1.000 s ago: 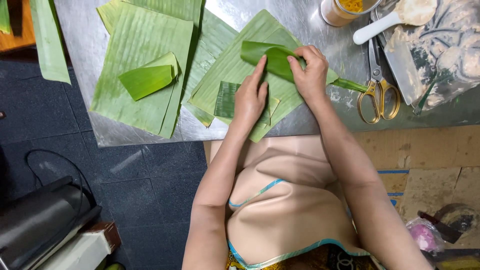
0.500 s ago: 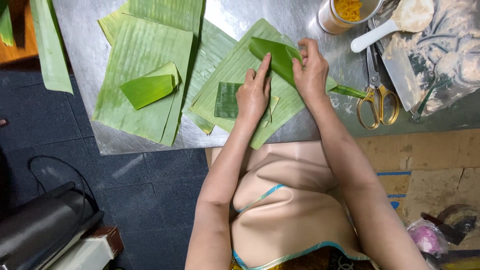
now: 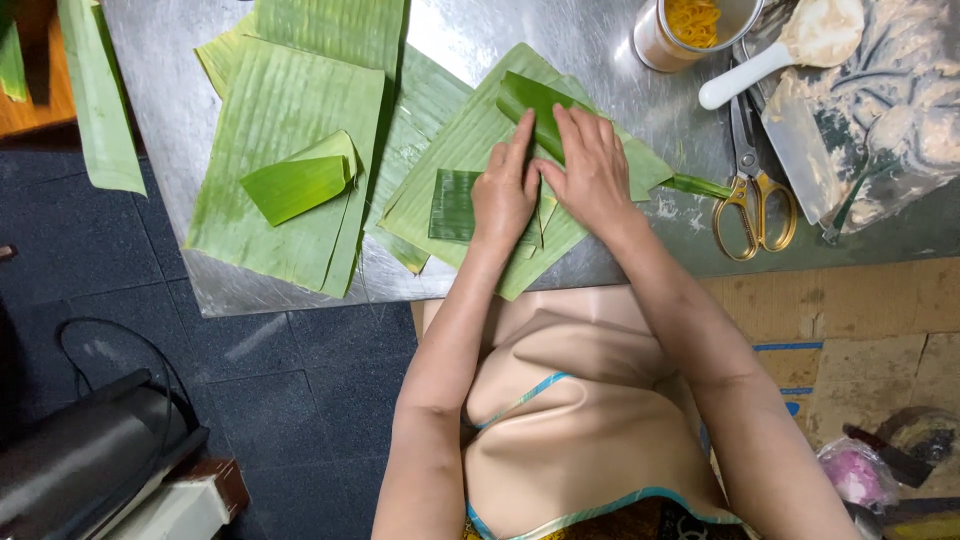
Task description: Wrapping food paste into banana leaf packets on a production table
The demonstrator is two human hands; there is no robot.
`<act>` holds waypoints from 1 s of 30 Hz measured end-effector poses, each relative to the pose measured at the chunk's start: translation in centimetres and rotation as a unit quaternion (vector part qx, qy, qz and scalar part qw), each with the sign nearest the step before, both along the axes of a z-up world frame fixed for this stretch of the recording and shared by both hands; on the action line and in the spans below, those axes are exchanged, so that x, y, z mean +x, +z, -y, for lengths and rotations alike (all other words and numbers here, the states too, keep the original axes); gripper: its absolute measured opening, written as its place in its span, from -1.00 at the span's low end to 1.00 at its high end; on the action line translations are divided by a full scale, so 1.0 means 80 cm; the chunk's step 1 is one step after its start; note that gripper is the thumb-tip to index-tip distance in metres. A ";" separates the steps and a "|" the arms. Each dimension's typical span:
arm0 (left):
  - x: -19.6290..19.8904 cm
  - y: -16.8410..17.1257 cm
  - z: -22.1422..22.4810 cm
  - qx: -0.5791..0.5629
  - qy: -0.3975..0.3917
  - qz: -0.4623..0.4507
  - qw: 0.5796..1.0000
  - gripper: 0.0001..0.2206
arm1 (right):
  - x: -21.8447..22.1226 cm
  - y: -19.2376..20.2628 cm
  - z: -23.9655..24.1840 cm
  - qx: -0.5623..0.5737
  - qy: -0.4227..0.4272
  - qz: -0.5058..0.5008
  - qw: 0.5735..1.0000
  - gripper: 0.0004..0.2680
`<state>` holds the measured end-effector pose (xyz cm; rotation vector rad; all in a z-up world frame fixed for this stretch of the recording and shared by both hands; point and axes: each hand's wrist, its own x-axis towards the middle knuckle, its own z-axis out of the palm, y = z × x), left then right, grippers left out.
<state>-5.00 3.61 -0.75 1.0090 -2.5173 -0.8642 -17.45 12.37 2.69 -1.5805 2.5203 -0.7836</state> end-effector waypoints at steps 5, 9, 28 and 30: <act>0.016 -0.004 0.012 0.134 -0.026 -0.144 0.980 -0.44 | -0.018 -0.012 0.015 0.070 0.010 0.021 0.997 -0.52; 0.018 -0.010 0.005 0.066 -0.012 -0.174 0.983 -0.55 | -0.021 -0.021 0.023 0.102 0.001 0.073 0.992 -0.62; 0.012 -0.002 0.003 -0.079 -0.077 -0.137 0.984 -0.61 | -0.058 -0.010 0.011 0.015 -0.046 0.357 0.933 -0.87; 0.011 0.003 0.003 -0.066 -0.073 -0.162 0.982 -0.63 | -0.058 -0.020 0.004 -0.031 -0.032 0.279 0.959 -0.85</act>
